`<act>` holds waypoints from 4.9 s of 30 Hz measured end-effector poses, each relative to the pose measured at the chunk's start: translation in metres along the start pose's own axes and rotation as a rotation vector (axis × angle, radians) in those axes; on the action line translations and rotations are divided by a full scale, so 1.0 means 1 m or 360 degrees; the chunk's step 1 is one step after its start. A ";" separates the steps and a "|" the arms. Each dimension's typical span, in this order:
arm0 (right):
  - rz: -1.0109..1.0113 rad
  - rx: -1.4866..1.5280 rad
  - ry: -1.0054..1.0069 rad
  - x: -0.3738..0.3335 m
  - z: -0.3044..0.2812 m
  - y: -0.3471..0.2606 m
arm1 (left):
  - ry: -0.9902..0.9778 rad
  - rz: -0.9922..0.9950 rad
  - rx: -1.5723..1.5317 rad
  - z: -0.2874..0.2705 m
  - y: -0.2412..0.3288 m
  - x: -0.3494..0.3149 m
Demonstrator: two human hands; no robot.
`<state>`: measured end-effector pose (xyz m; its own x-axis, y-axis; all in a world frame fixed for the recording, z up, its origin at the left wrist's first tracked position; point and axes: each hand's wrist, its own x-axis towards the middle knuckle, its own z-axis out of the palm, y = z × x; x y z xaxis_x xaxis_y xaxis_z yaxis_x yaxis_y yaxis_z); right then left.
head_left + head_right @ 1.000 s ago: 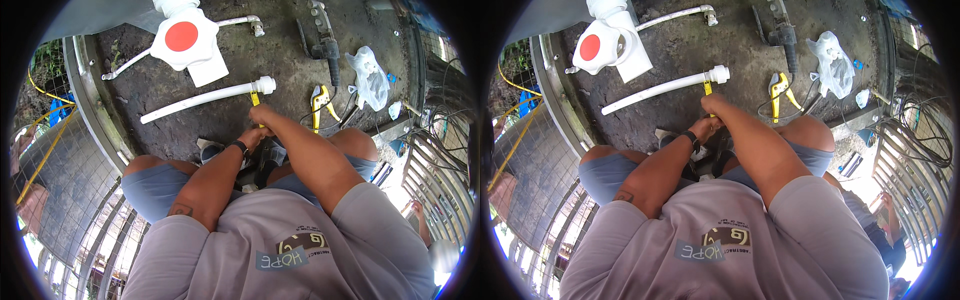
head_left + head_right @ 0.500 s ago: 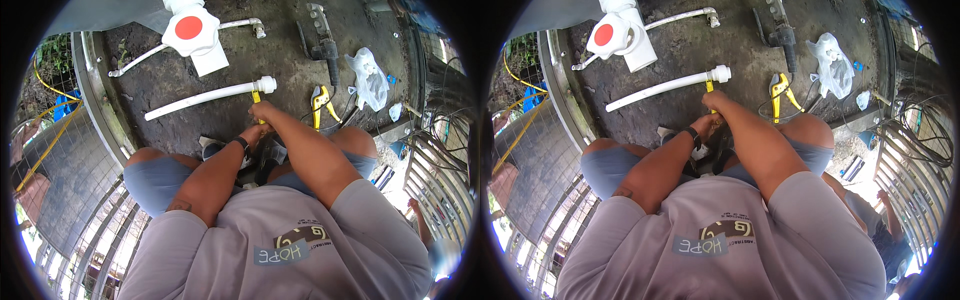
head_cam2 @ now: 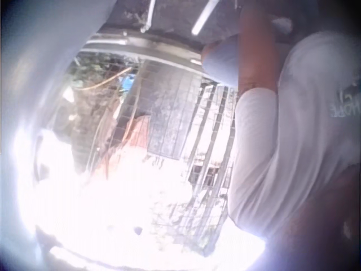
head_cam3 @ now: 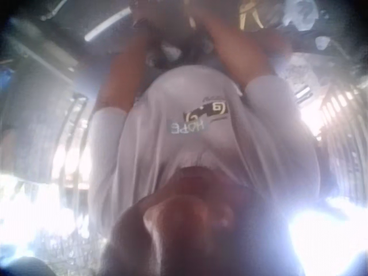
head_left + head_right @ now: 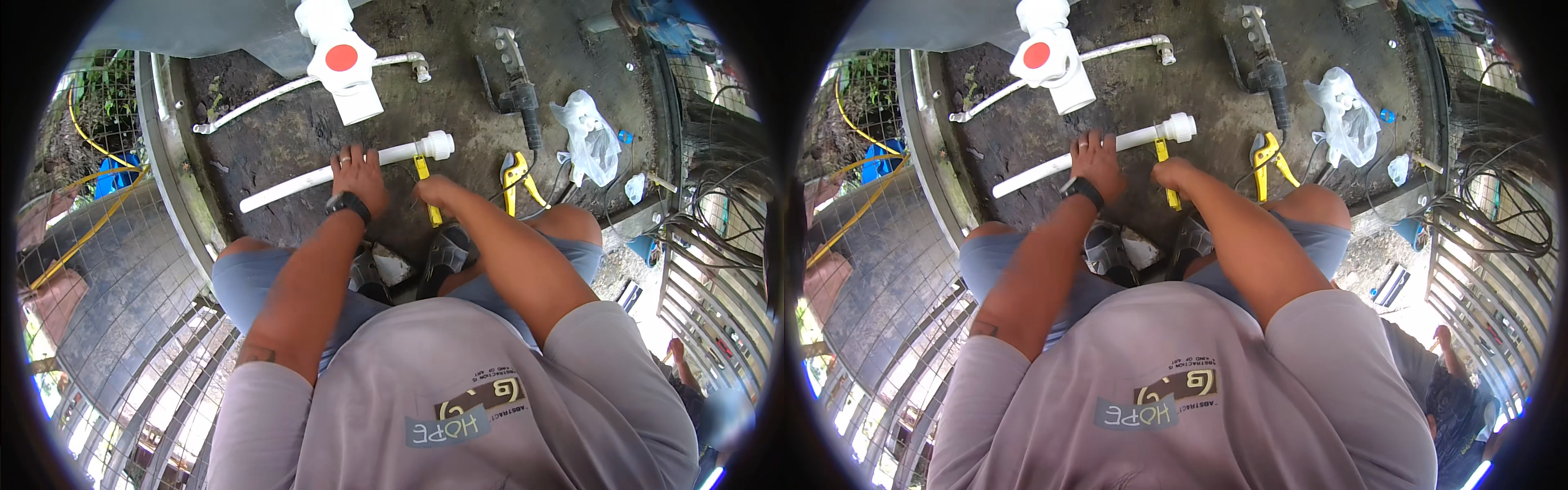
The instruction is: The person assembles white PVC pipes and fittings by hand, then uses a yellow pipe cutter to trim a pipe segment. They repeatedly align and tighten the components near a water tank valve.
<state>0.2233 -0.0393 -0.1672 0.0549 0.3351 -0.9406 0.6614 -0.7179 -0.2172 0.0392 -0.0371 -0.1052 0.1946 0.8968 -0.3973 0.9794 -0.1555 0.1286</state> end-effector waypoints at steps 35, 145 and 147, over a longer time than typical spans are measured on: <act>-0.0764 -0.0203 0.0070 -0.073 0.000 0.027 | -0.0508 -0.0050 -0.0430 -0.040 -0.026 -0.009; -0.0267 0.0164 0.0016 0.009 0.016 -0.018 | -0.0433 -0.0206 -0.1252 0.006 -0.010 0.003; -0.0155 0.0336 -0.0045 0.013 0.019 -0.023 | -0.1401 -0.0207 -0.2264 0.092 -0.017 0.003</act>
<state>0.1942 -0.0298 -0.1794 -0.0244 0.3937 -0.9189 0.4914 -0.7957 -0.3540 0.0282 -0.0697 -0.1919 0.5723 0.3070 -0.7604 0.2616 0.8104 0.5242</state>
